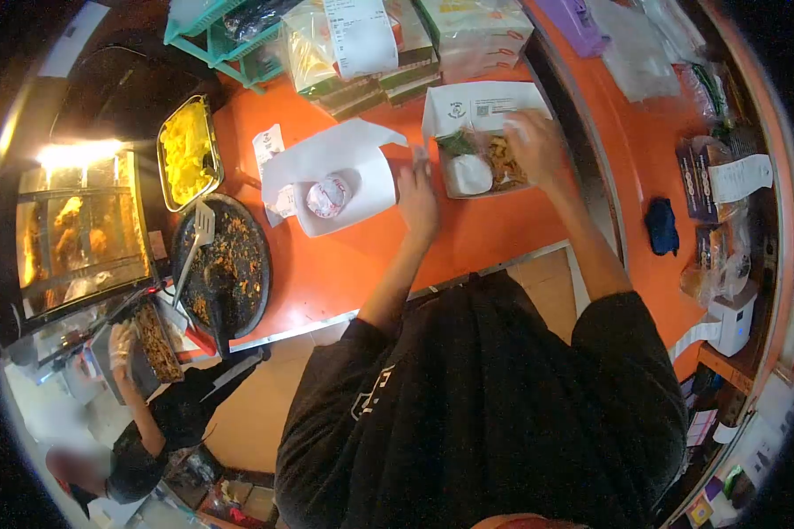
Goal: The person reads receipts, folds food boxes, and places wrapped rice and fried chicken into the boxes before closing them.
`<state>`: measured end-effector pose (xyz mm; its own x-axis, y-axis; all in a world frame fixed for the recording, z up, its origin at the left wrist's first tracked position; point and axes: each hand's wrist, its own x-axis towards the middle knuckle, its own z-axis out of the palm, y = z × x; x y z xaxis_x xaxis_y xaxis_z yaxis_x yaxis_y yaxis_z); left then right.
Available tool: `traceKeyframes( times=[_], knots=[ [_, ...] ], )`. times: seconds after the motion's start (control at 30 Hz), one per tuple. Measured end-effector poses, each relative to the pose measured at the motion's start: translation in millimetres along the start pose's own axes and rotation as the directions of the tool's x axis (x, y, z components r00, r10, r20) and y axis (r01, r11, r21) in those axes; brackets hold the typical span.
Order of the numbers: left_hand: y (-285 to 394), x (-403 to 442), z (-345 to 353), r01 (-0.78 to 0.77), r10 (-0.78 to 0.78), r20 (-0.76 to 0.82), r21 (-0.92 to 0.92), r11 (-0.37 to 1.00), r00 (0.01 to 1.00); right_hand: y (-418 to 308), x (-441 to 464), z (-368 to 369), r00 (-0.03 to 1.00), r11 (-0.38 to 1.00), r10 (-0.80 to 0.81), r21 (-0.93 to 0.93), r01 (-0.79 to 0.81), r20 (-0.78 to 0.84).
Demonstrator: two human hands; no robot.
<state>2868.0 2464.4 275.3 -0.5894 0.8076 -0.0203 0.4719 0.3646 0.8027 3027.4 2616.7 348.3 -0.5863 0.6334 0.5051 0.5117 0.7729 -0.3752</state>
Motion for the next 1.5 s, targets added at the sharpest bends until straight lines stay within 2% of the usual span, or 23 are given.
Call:
traceKeyframes(
  times=[0.03, 0.07, 0.1, 0.13, 0.2, 0.23, 0.27, 0.37, 0.43, 0.5, 0.57, 0.6, 0.67, 0.73, 0.87, 0.93, 1.07, 1.13, 1.27, 1.3, 1.37, 1.43, 1.5],
  knots=[
    [-1.6, 7.8, 7.7, 0.045, -0.045, 0.010, -0.040, 0.998, 0.999, 17.5, -9.5, -7.4, 0.995, 0.997, 0.082, -0.002, -0.082, -0.057],
    [0.3, 16.9, 13.3, -0.026, 0.047, -0.086, 0.237, 0.971, 0.995, 21.6, -12.2, -11.5, 0.995, 0.996, 0.085, -0.006, -0.085, -0.054],
    [3.0, 22.9, 17.9, -0.069, 0.168, -0.154, 0.499, 0.864, 0.974, 27.3, -12.0, -16.2, 0.962, 0.981, 0.190, -0.006, -0.195, -0.196],
    [4.8, 27.4, 15.2, -0.075, 0.173, -0.156, 0.495, 0.866, 0.973, 32.5, -8.5, -21.8, 0.898, 0.954, 0.285, 0.010, -0.299, -0.336],
    [10.9, 39.3, -0.5, -0.077, 0.080, 0.011, 0.421, 0.904, 0.997, 44.3, 5.0, -23.3, 0.895, 0.943, 0.330, 0.063, -0.326, -0.301],
    [44.9, 36.5, -23.1, 0.026, -0.067, 0.089, 0.406, 0.914, 0.994, 64.0, 9.1, -14.0, 0.920, 0.920, 0.391, -0.016, -0.391, -0.024],
    [64.2, 40.3, -33.0, 0.022, -0.064, 0.088, 0.411, 0.911, 0.994, 82.6, 10.8, -4.5, 0.861, 0.897, 0.443, -0.107, -0.430, 0.251],
    [86.2, 55.0, -33.0, 0.100, -0.136, 0.042, 0.470, 0.877, 0.990, 93.3, 15.4, -6.7, 0.901, 0.922, 0.380, -0.165, -0.351, 0.207],
    [66.8, 65.8, -7.5, 0.033, -0.008, -0.058, 0.447, 0.894, 0.998, 83.7, 3.9, -12.2, 0.892, 0.922, 0.382, -0.159, -0.352, 0.241],
    [49.8, 58.4, 11.0, -0.032, 0.060, -0.046, 0.458, 0.888, 0.997, 81.2, -24.3, -8.2, 0.877, 0.876, 0.472, -0.163, -0.455, 0.091],
    [47.2, 36.8, 20.1, -0.201, 0.249, -0.084, 0.377, 0.904, 0.965, 70.5, -57.3, -11.9, 0.863, 0.861, 0.490, 0.090, -0.501, 0.119],
    [40.7, 29.1, 28.4, -0.199, 0.249, -0.088, 0.379, 0.904, 0.964, 84.8, -86.7, 19.2, 0.844, 0.774, 0.529, 0.355, -0.524, 0.091],
    [26.3, 17.8, 42.3, -0.388, 0.407, -0.053, 0.209, 0.898, 0.912, 88.7, -108.6, 40.1, 0.819, 0.628, 0.567, 0.600, -0.496, 0.084],
    [25.7, 20.5, 45.8, -0.363, 0.372, -0.048, 0.131, 0.923, 0.927, 83.4, -115.9, 47.3, 0.837, 0.741, 0.547, 0.469, -0.480, -0.008],
    [20.9, 24.6, 53.3, -0.281, 0.280, -0.023, -0.049, 0.958, 0.960, 78.6, -90.5, 31.2, 0.823, 0.739, 0.555, 0.384, -0.553, 0.117],
    [23.8, 27.4, 51.9, -0.266, 0.265, -0.014, -0.075, 0.961, 0.964, 63.4, -68.2, 13.7, 0.832, 0.693, 0.552, 0.585, -0.422, -0.053],
    [43.4, 32.7, 35.6, -0.173, 0.180, 0.023, -0.182, 0.968, 0.983, 72.3, -58.7, 2.8, 0.914, 0.842, 0.405, 0.396, -0.366, -0.017],
    [41.3, 35.5, 34.5, -0.248, 0.254, 0.034, -0.132, 0.960, 0.967, 74.4, -58.9, -1.1, 0.840, 0.708, 0.400, 0.458, -0.537, 0.366],
    [27.3, 21.0, 40.0, -0.307, 0.305, 0.185, -0.016, 0.952, 0.934, 83.7, -99.5, 21.8, 0.878, 0.732, 0.402, 0.484, -0.479, 0.261],
    [22.6, 11.3, 35.6, -0.395, 0.327, 0.260, 0.278, 0.875, 0.908, 92.1, -109.5, 27.2, 0.931, 0.803, 0.300, 0.471, -0.364, 0.209],
    [20.9, 11.1, 25.0, -0.315, 0.233, 0.385, 0.167, 0.934, 0.893, 91.3, -106.3, 18.4, 0.969, 0.858, 0.186, 0.454, -0.242, 0.165],
    [18.1, 7.7, 21.5, -0.212, 0.148, 0.518, 0.066, 0.975, 0.842, 85.8, -93.4, -7.9, 0.874, 0.760, 0.099, 0.531, -0.375, 0.475],
    [15.0, 5.3, 23.4, -0.249, 0.237, 0.534, -0.052, 0.967, 0.812, 90.8, -92.1, -13.3, 0.838, 0.825, 0.045, 0.452, -0.339, 0.544]
  ],
)
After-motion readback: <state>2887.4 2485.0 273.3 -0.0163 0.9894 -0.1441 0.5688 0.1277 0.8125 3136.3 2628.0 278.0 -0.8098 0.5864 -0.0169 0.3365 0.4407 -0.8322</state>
